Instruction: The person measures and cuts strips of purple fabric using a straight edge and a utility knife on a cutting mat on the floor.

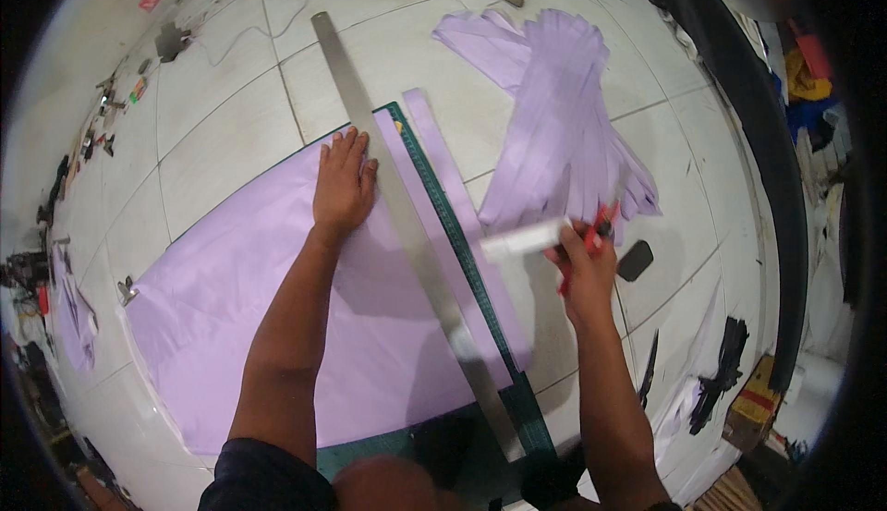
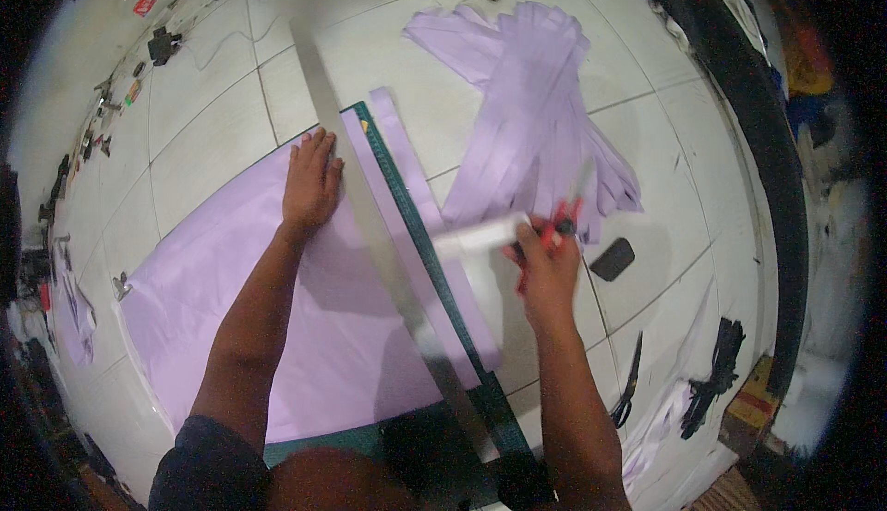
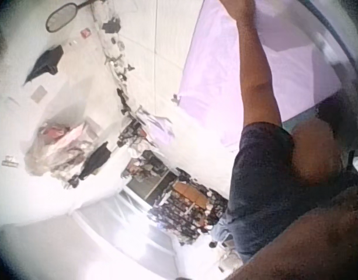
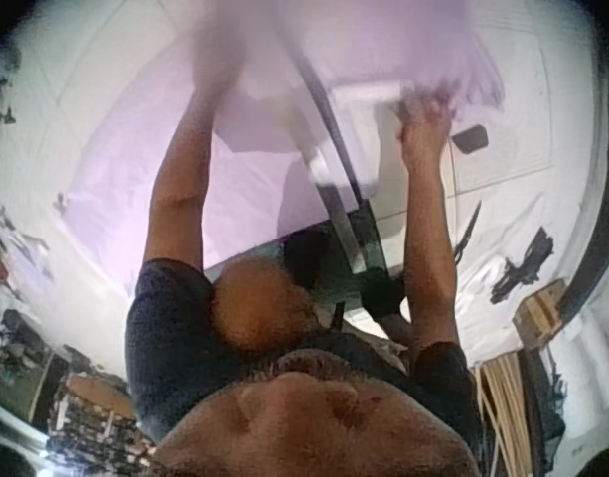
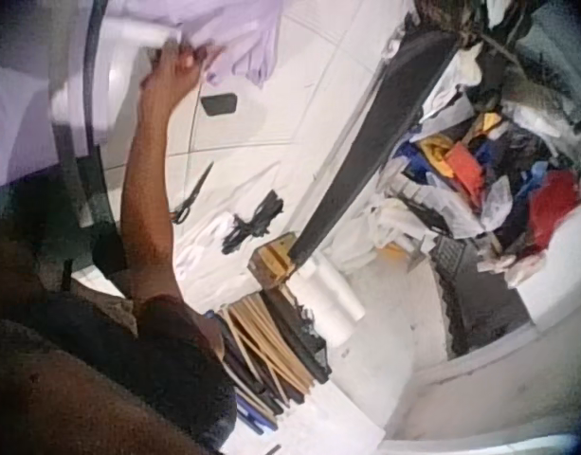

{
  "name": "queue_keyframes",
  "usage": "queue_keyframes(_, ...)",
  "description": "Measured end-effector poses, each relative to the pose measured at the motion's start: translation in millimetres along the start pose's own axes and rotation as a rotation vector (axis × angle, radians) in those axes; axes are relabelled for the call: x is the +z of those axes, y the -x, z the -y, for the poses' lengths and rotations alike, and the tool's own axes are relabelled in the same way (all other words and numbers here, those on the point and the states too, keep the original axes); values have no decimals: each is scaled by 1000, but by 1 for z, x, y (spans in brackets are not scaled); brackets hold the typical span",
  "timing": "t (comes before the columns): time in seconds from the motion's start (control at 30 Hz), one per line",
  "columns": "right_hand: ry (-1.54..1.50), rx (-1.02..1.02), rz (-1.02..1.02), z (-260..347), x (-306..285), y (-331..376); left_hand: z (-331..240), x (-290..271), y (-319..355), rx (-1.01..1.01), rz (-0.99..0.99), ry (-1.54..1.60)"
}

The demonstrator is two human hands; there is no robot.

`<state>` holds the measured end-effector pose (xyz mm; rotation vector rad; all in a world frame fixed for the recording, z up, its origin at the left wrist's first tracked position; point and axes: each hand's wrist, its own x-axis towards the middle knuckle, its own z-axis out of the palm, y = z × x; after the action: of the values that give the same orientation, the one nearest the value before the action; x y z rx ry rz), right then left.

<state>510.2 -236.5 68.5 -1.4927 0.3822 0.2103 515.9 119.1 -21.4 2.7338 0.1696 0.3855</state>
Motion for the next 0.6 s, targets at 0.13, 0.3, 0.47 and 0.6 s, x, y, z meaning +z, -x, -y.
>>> queue_keyframes(0.13, -51, -42, 133, 11, 109, -69, -3, 1, -2, -1, -5, 25)
queue_keyframes(0.3, -102, -60, 206, -5, 182, -134, -10, -5, -4, -24, -18, 65)
queue_keyframes(0.47, -72, -44, 193, -20, 206, -151, -2, -3, -2, -45, 25, 73)
queue_keyframes(0.6, -35, -25, 166, -23, 206, -155, -3, -5, -4, -37, 32, 68)
